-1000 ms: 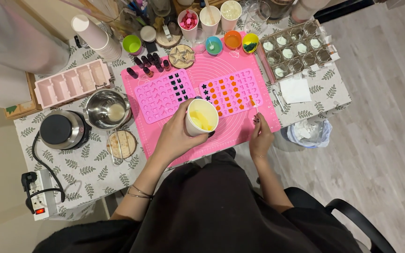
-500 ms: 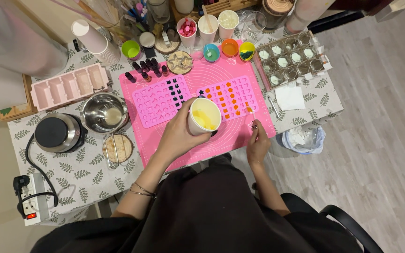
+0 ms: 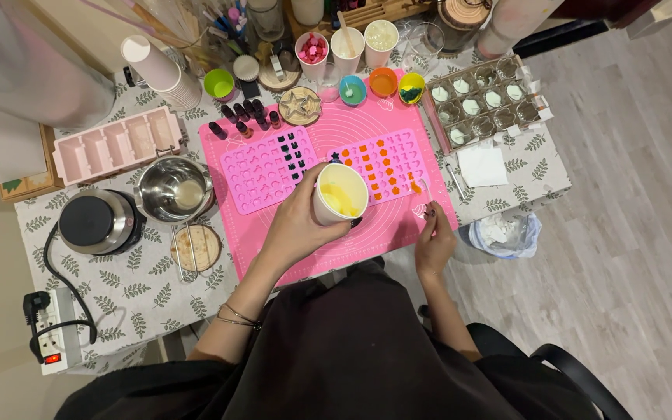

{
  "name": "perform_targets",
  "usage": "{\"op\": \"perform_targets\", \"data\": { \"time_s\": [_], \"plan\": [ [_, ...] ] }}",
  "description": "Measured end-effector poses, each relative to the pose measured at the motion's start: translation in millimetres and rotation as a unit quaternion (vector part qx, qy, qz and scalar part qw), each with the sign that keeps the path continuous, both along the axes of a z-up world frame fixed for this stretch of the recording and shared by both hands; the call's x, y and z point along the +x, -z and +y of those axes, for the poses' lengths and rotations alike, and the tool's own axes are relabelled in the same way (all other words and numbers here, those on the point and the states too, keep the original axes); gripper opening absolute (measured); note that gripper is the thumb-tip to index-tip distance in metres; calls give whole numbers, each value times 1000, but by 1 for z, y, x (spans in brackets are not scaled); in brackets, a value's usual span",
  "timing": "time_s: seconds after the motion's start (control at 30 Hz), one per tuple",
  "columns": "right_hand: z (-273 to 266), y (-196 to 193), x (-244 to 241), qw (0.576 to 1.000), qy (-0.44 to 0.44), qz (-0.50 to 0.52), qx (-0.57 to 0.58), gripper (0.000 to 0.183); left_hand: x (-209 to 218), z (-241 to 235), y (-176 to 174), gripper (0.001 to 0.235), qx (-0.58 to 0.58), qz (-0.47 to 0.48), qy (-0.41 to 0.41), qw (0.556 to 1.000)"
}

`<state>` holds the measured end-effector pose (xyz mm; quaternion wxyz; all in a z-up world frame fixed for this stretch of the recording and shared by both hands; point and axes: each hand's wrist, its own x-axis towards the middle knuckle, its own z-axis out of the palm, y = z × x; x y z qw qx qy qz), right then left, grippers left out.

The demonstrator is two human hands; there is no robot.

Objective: The person stirs melted yellow wax in a paper cup with a stick, adds color from a small bottle, and stirs again. They then pour the colored wax from the cup into the cavities of pink silicone molds on the work mat and set the empty cup aside.

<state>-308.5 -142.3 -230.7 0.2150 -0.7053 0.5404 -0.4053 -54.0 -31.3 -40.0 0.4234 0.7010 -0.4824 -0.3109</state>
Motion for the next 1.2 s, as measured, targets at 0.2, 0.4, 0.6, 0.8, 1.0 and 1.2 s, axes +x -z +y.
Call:
{"op": "perform_targets", "data": {
  "time_s": [0.2,0.4,0.6,0.8,1.0,1.2],
  "plan": [
    [4,6,-7,997,49,-43,45,23,2,1,0,90,4,1,-7,1000],
    [1,9,-2,997,28,-54,41,22,0,0,1,89,-4,8,-4,1000],
    [-3,-3,12,999,12,-5,30,22,-1,0,3,90,7,4,-4,1000],
    [-7,-5,12,1000,-5,25,1,22,0,1,0,91,17,0,-12,1000],
    [-11,-21,-1,999,16,5,28,19,2,3,6,92,-2,-11,-12,1000],
    [-15,-4,-8,994,50,-45,90,22,0,1,9,91,-4,3,-6,1000]
  ]
}}
